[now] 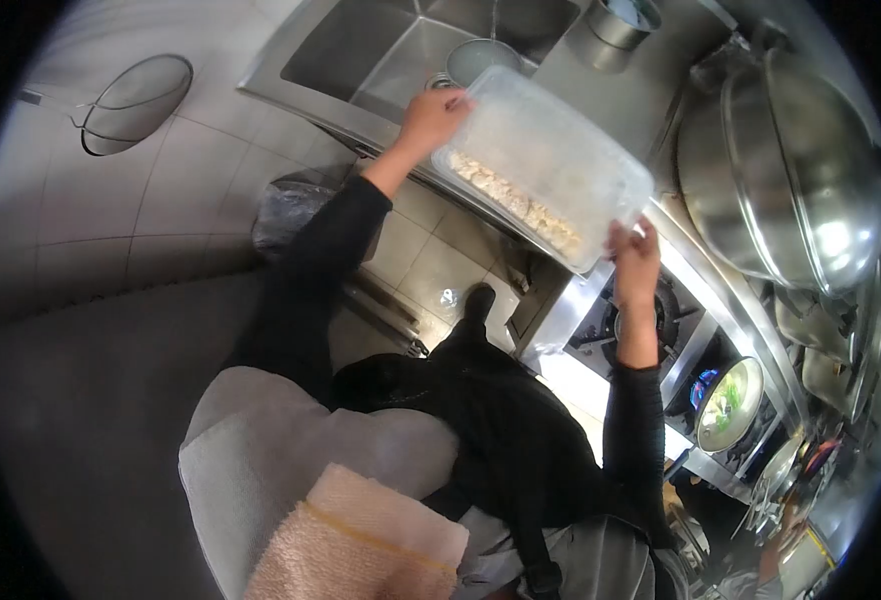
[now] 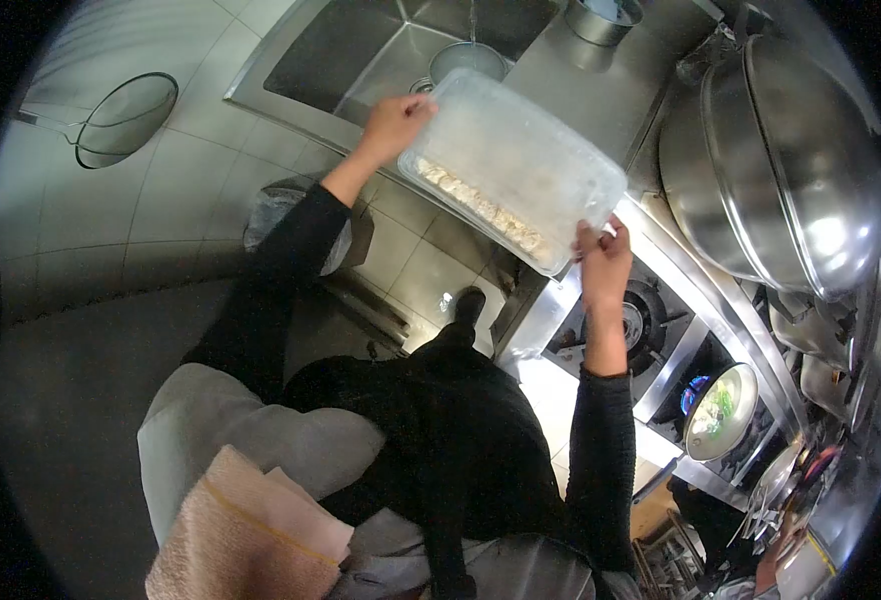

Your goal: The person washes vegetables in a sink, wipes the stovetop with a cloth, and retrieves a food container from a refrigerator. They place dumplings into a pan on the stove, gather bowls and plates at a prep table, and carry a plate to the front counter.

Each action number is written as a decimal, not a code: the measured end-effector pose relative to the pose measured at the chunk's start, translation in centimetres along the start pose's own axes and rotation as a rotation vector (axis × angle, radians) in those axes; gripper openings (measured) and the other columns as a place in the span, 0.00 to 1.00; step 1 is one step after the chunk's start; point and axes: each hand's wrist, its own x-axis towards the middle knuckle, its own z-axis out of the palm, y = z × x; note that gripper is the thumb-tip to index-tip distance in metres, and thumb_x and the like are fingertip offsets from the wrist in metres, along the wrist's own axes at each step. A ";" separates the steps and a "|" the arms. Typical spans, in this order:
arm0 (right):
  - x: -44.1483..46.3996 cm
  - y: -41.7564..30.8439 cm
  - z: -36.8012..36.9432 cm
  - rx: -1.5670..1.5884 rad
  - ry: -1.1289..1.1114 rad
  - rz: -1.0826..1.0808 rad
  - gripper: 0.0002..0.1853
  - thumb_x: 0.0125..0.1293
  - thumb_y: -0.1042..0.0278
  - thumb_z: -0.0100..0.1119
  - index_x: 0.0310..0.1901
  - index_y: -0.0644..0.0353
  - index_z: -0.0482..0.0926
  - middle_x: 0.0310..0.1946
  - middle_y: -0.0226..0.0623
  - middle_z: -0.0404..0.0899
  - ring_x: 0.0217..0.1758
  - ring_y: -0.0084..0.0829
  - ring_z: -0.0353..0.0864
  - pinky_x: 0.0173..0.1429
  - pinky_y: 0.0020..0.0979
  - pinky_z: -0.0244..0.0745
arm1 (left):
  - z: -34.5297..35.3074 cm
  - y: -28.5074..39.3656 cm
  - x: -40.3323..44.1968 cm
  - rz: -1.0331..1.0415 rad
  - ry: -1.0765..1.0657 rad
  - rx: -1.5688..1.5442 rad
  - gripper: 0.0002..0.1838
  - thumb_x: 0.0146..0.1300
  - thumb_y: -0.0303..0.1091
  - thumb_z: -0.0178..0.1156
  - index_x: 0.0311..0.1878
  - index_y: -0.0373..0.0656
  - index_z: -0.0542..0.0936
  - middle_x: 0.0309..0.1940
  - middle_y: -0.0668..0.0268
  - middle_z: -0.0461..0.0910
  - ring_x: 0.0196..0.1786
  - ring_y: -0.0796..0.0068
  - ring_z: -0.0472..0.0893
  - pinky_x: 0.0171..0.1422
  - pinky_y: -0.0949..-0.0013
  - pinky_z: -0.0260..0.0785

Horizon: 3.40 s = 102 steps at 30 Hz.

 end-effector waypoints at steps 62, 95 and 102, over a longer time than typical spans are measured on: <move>-70.1 -29.0 20.6 0.038 -0.961 -2.056 0.31 0.66 0.50 0.61 0.62 0.64 0.66 0.56 0.55 0.71 0.62 0.53 0.69 0.64 0.44 0.66 | -39.7 31.7 -90.1 0.236 1.661 -0.778 0.29 0.61 0.51 0.64 0.59 0.45 0.71 0.55 0.50 0.73 0.42 0.50 0.82 0.43 0.51 0.81; -45.1 31.0 -7.5 -1.431 -2.373 -0.794 0.33 0.57 0.63 0.73 0.60 0.67 0.70 0.51 0.47 0.78 0.55 0.36 0.78 0.56 0.36 0.75 | 12.8 36.8 -130.3 -0.487 2.311 0.276 0.34 0.73 0.59 0.44 0.23 0.38 0.78 0.14 0.69 0.72 0.21 0.77 0.72 0.27 0.64 0.65; -46.3 28.9 -13.9 -1.452 -2.122 -0.610 0.35 0.57 0.62 0.74 0.62 0.67 0.68 0.50 0.47 0.77 0.54 0.35 0.79 0.53 0.35 0.76 | 23.7 40.8 -122.1 -0.752 1.517 -0.383 0.34 0.70 0.59 0.50 0.73 0.53 0.66 0.67 0.63 0.62 0.48 0.75 0.71 0.51 0.72 0.65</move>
